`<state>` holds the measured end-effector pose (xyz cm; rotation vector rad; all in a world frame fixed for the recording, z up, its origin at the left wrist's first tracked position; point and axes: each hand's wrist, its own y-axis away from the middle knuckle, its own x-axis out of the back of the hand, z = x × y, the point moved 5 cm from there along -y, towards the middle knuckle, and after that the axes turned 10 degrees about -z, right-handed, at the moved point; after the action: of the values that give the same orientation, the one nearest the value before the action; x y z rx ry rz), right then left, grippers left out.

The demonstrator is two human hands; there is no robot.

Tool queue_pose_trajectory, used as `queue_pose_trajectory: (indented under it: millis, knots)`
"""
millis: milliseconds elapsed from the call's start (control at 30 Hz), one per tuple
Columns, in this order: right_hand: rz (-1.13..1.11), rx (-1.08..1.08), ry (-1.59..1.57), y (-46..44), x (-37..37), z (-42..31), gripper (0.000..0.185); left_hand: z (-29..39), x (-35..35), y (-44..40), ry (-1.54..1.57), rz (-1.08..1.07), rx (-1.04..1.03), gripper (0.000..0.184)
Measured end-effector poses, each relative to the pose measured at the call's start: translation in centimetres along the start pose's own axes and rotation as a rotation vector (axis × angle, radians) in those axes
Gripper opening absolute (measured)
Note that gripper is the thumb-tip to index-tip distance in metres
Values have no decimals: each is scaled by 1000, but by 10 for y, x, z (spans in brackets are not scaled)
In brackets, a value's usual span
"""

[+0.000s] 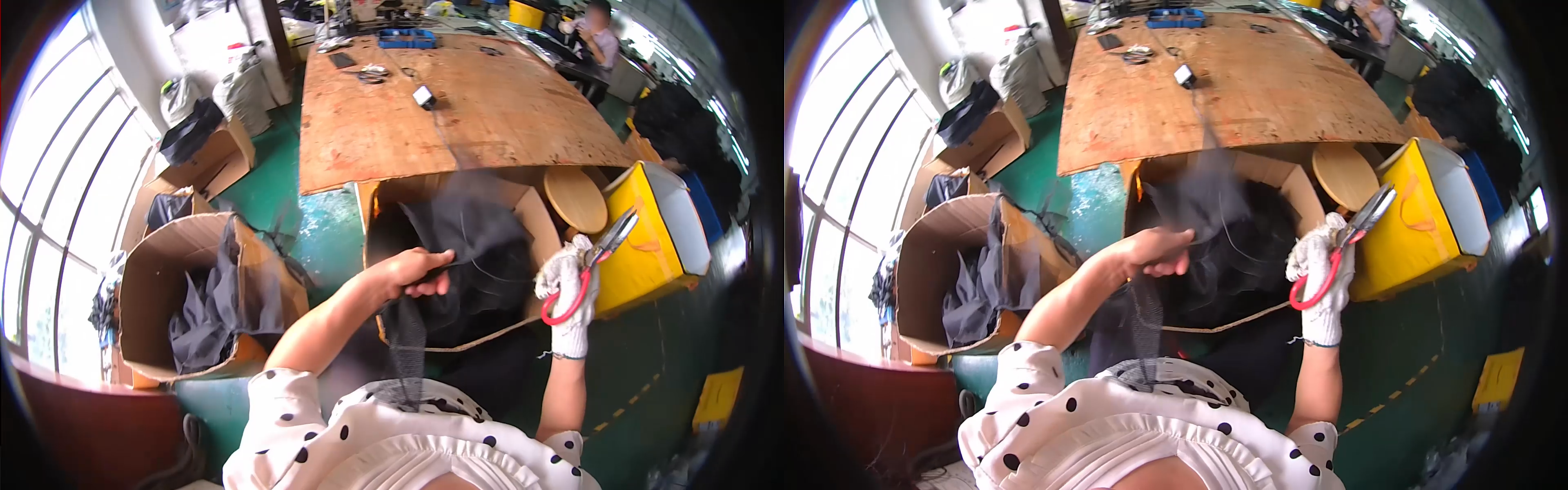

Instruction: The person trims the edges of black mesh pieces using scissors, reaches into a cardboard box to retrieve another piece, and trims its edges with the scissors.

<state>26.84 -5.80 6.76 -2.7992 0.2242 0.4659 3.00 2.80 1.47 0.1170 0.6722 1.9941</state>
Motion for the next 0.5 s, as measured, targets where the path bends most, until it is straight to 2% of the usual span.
queue_pose_trajectory:
  millis: [33,67,100,133,167,267,367,400,467,500]
  knots:
    - [-22,30,-8,-2,6,5,35,0,-2,3,-75,-3,41,62]
    - [-49,58,-17,-4,9,7,35,-4,-3,2,-33,-95,25,63]
    - [-156,117,80,-4,2,3,28,-7,-3,2,-51,-112,35,63]
    - [-184,47,-152,-9,14,18,16,-8,-4,1,-67,-126,47,64]
    - [-190,-27,-384,-13,25,31,13,-5,-7,2,-72,-133,46,64]
    - [2,-154,-470,-16,41,48,19,8,-12,11,-201,-41,76,64]
    - [13,-157,-429,-19,54,53,23,18,-5,19,-334,135,-42,64]
    - [-92,-152,-579,-21,52,54,23,18,-8,20,-340,134,-44,64]
    - [-200,-140,-726,-20,47,50,24,32,-13,28,-399,253,-335,59]
    - [-170,-116,-671,-19,47,48,23,33,-10,29,-406,253,-339,59]
